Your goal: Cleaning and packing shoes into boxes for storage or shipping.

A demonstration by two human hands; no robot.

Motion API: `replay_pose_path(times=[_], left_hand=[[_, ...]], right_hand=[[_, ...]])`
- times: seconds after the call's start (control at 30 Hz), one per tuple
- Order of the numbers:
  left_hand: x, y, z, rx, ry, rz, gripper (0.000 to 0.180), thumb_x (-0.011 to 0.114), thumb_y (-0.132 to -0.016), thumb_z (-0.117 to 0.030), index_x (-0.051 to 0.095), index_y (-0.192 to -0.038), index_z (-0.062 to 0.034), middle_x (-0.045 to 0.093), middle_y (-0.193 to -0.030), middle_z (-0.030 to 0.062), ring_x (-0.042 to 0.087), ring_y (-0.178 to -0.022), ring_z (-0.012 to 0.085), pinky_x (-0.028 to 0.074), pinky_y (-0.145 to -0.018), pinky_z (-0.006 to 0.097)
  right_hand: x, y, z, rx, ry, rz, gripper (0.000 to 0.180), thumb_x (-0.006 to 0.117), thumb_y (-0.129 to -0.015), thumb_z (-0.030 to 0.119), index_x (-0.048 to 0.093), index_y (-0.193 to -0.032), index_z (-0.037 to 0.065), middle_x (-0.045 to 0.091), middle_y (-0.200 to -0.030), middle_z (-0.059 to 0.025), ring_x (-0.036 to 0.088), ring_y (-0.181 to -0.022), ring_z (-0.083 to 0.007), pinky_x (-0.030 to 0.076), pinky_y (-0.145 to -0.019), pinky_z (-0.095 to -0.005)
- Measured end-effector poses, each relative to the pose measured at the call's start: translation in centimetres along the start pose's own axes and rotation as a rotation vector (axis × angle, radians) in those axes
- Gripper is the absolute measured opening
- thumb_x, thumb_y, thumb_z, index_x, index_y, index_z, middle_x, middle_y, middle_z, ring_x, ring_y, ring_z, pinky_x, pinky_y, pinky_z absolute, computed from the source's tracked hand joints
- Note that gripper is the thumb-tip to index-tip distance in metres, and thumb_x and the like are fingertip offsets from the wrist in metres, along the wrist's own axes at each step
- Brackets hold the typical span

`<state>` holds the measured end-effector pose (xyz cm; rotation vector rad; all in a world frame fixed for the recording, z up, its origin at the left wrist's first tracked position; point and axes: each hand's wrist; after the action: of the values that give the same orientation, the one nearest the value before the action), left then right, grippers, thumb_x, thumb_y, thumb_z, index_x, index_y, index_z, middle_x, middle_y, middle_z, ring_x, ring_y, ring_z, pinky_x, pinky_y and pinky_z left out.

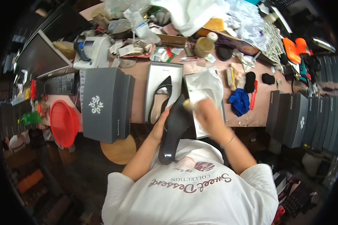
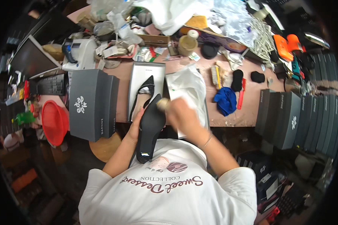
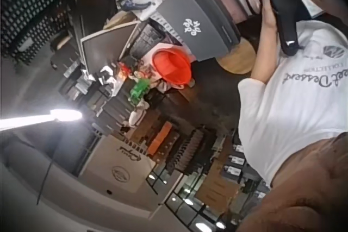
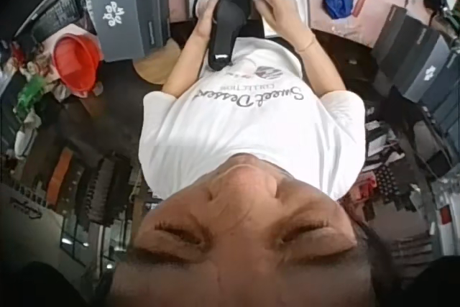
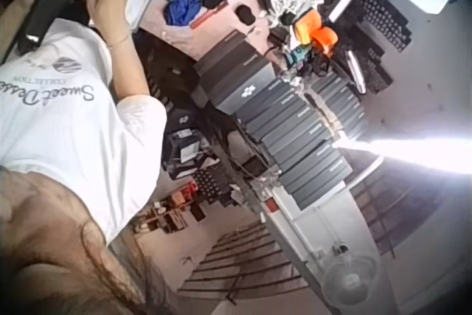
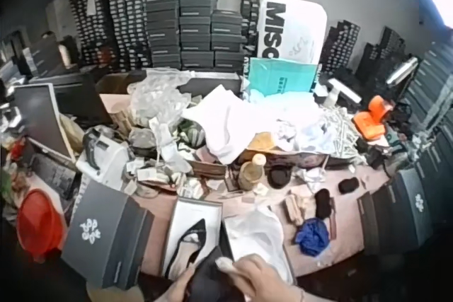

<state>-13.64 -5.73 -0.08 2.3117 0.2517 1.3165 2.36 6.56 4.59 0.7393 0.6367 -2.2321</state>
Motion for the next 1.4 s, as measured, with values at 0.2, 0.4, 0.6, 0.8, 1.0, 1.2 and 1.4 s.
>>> replay_pose_path(times=[0.2,0.4,0.6,0.8,1.0,1.2,1.4], left_hand=[[3.2,0.6,1.5,0.033,-0.324,0.143,0.064,0.038,-0.100,-0.043,0.026,-0.144,0.0006,0.038,-0.141,0.0098,0.037,-0.129,0.0158,0.028,-0.108,0.029],[3.0,1.1,2.0,-0.044,-0.318,0.098,0.060,0.036,-0.100,-0.040,0.028,-0.144,0.0000,0.039,-0.140,0.0094,0.036,-0.130,0.0171,0.026,-0.108,0.028],[0.4,-0.7,2.7,-0.005,-0.290,0.045,0.057,0.028,-0.103,-0.040,0.030,-0.144,-0.0022,0.041,-0.141,0.0113,0.041,-0.128,0.0192,0.031,-0.108,0.033],[2.6,2.0,1.5,-0.003,-0.446,-0.011,0.067,0.026,-0.100,-0.052,0.028,-0.145,-0.0032,0.048,-0.134,0.0115,0.049,-0.121,0.0193,0.035,-0.105,0.032],[3.4,2.7,2.4,0.085,-0.264,0.119,0.074,0.046,-0.093,-0.053,0.025,-0.145,-0.0043,0.045,-0.135,0.0115,0.046,-0.124,0.0205,0.042,-0.099,0.034],[1.8,2.6,1.6,-0.138,-0.072,0.055,0.072,0.055,-0.084,-0.046,0.033,-0.141,-0.0067,0.049,-0.129,0.0133,0.054,-0.113,0.0210,0.046,-0.094,0.034],[0.0,3.1,2.1,-0.099,-0.148,0.054,0.075,0.043,-0.086,-0.061,0.046,-0.129,0.0007,0.058,-0.117,0.0169,0.061,-0.100,0.0260,0.050,-0.089,0.037]], right_hand=[[1.2,2.5,-1.0,0.023,0.186,-0.140,0.011,0.061,-0.080,0.013,0.055,-0.088,0.009,0.054,-0.074,-0.0101,0.058,-0.059,-0.0306,0.046,-0.046,-0.0384],[0.8,3.9,4.1,0.024,0.390,0.015,0.009,0.061,-0.078,0.014,0.053,-0.083,0.012,0.055,-0.071,-0.0062,0.061,-0.060,-0.0212,0.047,-0.045,-0.0342],[0.6,4.5,6.7,-0.176,0.125,0.097,0.015,0.057,-0.082,0.016,0.056,-0.092,0.005,0.057,-0.070,-0.0083,0.063,-0.061,-0.0240,0.049,-0.045,-0.0381],[1.6,2.6,6.0,0.066,0.193,0.273,0.022,0.050,-0.093,0.025,0.056,-0.083,0.006,0.058,-0.065,-0.0135,0.062,-0.057,-0.0295,0.050,-0.047,-0.0412],[1.0,3.2,2.6,0.077,0.207,-0.074,0.009,0.062,-0.081,0.015,0.055,-0.082,0.009,0.055,-0.067,-0.0097,0.060,-0.054,-0.0287,0.048,-0.044,-0.0376],[0.7,5.0,2.7,-0.130,0.223,-0.207,0.011,0.062,-0.078,0.013,0.054,-0.085,0.011,0.050,-0.066,-0.0020,0.058,-0.054,-0.0201,0.046,-0.043,-0.0321],[0.7,5.4,4.5,-0.155,0.326,-0.090,0.012,0.061,-0.077,0.016,0.055,-0.086,0.011,0.052,-0.069,-0.0041,0.060,-0.058,-0.0199,0.048,-0.045,-0.0330]])
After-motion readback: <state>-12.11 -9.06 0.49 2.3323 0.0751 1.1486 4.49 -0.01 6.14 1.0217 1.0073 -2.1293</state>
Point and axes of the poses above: each hand's wrist, its own y-axis away from the middle knuckle, its own x-axis out of the palm, z = x × y
